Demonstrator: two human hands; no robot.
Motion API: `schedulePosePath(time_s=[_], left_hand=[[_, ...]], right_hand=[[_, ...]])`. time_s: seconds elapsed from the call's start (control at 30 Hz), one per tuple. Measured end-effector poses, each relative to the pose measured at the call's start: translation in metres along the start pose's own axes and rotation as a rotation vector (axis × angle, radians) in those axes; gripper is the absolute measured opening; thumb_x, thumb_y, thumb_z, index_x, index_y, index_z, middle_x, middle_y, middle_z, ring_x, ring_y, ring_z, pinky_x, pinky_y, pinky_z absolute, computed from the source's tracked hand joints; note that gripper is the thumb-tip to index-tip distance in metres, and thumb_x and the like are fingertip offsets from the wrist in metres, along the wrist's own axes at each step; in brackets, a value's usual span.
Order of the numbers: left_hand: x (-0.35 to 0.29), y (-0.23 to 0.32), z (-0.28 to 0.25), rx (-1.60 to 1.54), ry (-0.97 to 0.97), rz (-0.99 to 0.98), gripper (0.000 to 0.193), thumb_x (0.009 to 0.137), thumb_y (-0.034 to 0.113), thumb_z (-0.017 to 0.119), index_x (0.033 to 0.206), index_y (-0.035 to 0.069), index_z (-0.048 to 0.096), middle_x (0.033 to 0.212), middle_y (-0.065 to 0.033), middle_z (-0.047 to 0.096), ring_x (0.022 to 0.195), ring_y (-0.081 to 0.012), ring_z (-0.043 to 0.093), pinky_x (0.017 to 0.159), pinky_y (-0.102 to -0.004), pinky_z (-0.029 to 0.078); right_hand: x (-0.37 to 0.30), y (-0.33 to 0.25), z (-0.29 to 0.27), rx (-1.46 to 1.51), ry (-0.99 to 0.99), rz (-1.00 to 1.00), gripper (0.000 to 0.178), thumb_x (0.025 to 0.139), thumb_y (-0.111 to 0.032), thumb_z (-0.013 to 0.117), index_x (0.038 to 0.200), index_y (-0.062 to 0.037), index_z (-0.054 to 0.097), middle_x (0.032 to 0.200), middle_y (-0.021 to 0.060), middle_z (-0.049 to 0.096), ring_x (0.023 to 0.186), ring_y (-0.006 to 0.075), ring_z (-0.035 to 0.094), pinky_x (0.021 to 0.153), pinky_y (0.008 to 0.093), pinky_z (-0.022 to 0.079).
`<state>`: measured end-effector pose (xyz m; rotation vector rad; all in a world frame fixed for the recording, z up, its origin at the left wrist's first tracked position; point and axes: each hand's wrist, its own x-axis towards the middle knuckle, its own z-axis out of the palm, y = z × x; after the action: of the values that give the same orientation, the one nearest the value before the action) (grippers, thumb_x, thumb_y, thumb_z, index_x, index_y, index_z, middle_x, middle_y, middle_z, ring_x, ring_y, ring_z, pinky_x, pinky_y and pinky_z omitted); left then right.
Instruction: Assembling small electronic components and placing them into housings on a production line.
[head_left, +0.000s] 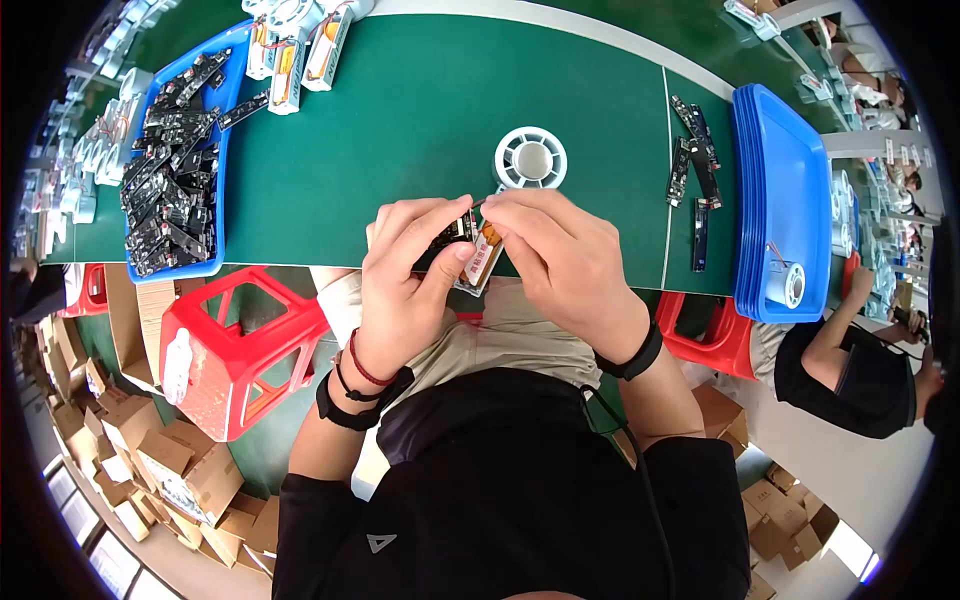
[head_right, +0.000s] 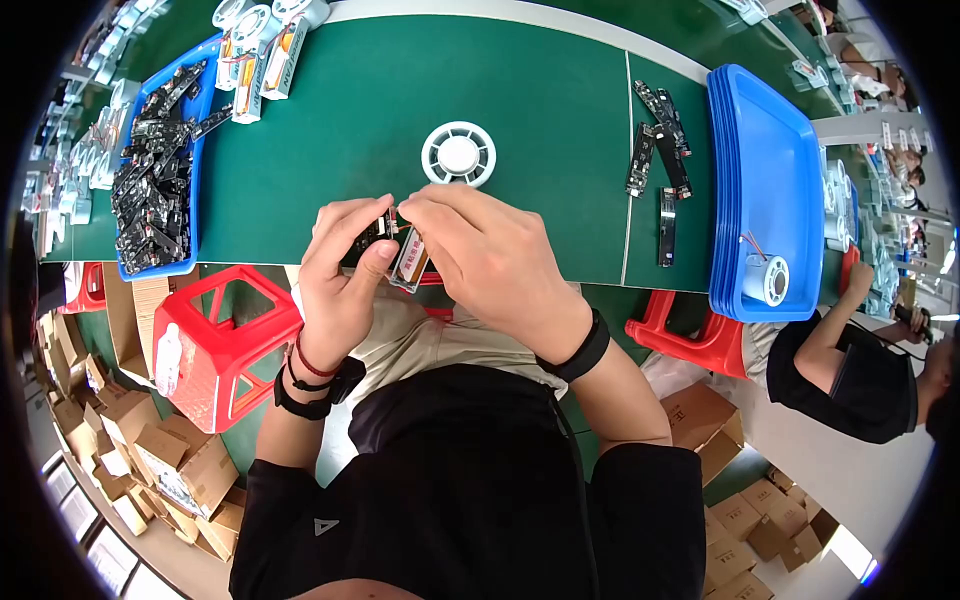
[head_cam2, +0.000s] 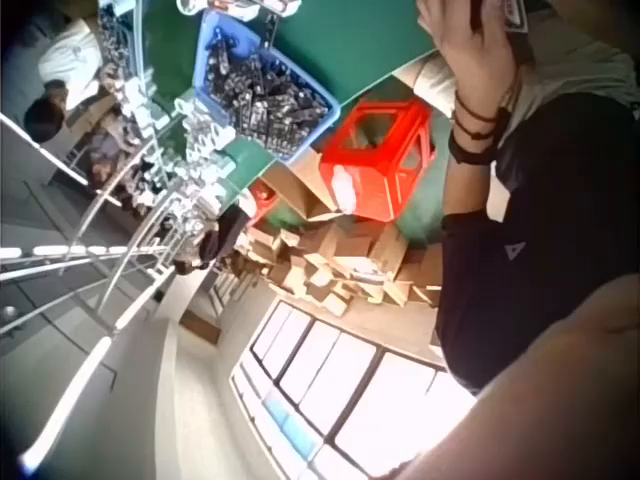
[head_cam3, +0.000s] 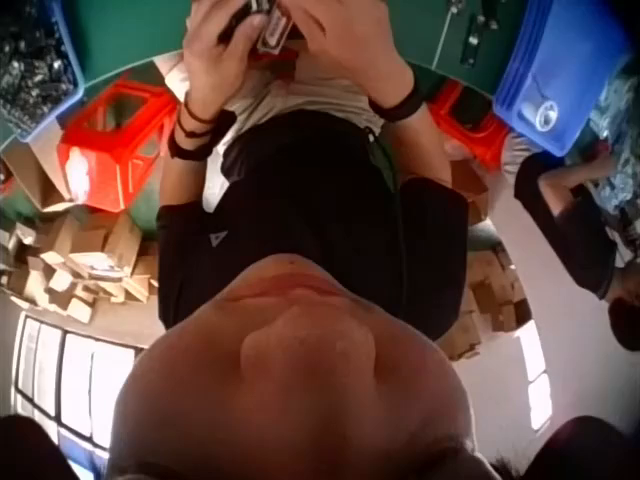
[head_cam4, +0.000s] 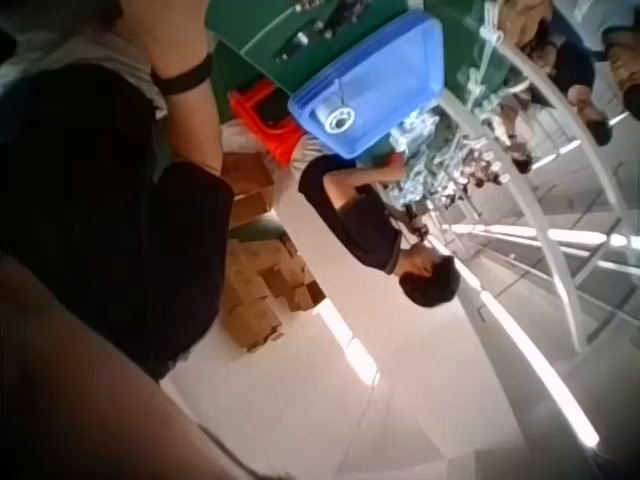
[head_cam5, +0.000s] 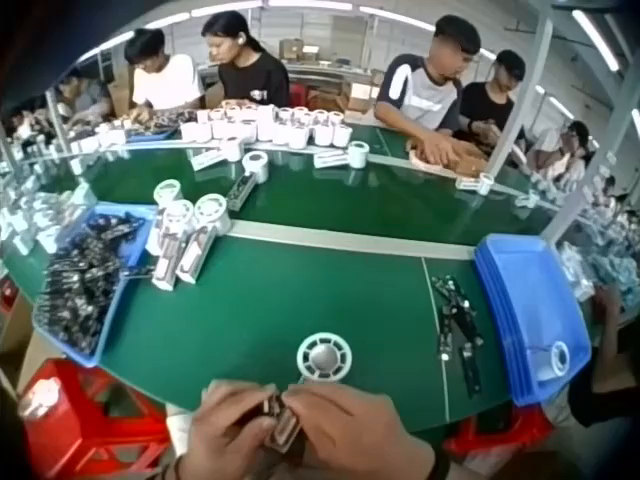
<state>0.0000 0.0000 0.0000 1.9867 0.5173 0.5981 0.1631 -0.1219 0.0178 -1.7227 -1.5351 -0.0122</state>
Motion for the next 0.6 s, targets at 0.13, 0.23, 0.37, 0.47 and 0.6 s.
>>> schedulePosePath(time_s=[0.13, 0.23, 0.37, 0.47, 0.6], left_hand=[[0.001, 0.0, 0.004, -0.087, 0.018, -0.006, 0.037, 0.093, 0.005, 0.076, 0.13, 0.008, 0.072, 0.126, -0.0102, 0.061, 0.107, -0.0261, 0.062, 0.099, -0.0374, 0.049], [0.005, -0.002, 0.006, -0.162, 0.056, 0.084, 0.037, 0.092, 0.004, 0.077, 0.129, 0.006, 0.072, 0.121, -0.0101, 0.06, 0.104, -0.0239, 0.063, 0.091, -0.035, 0.053], [0.005, -0.002, 0.006, -0.183, 0.022, 0.08, 0.036, 0.092, 0.005, 0.077, 0.127, 0.006, 0.072, 0.12, -0.0104, 0.06, 0.103, -0.0231, 0.063, 0.088, -0.0342, 0.054], [0.005, -0.002, 0.002, -0.199, -0.024, 0.059, 0.035, 0.093, 0.006, 0.075, 0.128, 0.004, 0.072, 0.123, -0.0113, 0.059, 0.107, -0.0236, 0.061, 0.093, -0.0343, 0.051], [0.006, -0.005, 0.003, -0.212, -0.013, 0.073, 0.035, 0.091, 0.006, 0.079, 0.125, 0.005, 0.074, 0.12, -0.0099, 0.06, 0.105, -0.023, 0.061, 0.09, -0.0344, 0.052]], right_hand=[[0.001, 0.0, 0.001, 0.166, 0.057, 0.046, 0.026, 0.09, 0.005, 0.071, 0.113, -0.0061, 0.073, 0.096, 0.0103, 0.074, 0.076, 0.0191, 0.073, 0.063, 0.029, 0.056], [0.005, 0.0, -0.002, 0.207, 0.043, 0.074, 0.026, 0.088, 0.005, 0.073, 0.112, -0.006, 0.073, 0.088, 0.0085, 0.074, 0.074, 0.0181, 0.073, 0.06, 0.0288, 0.054], [0.006, 0.001, -0.004, 0.193, 0.012, 0.028, 0.026, 0.087, 0.004, 0.074, 0.11, -0.0063, 0.073, 0.086, 0.0083, 0.073, 0.07, 0.0201, 0.071, 0.058, 0.0292, 0.053], [0.01, 0.004, -0.004, 0.214, 0.015, -0.011, 0.026, 0.086, 0.004, 0.075, 0.109, -0.0063, 0.073, 0.084, 0.0079, 0.073, 0.066, 0.0211, 0.069, 0.057, 0.03, 0.052], [0.014, 0.005, -0.004, 0.197, 0.02, -0.076, 0.025, 0.085, 0.005, 0.075, 0.108, -0.0059, 0.073, 0.085, 0.0084, 0.074, 0.065, 0.0225, 0.069, 0.056, 0.0306, 0.051]])
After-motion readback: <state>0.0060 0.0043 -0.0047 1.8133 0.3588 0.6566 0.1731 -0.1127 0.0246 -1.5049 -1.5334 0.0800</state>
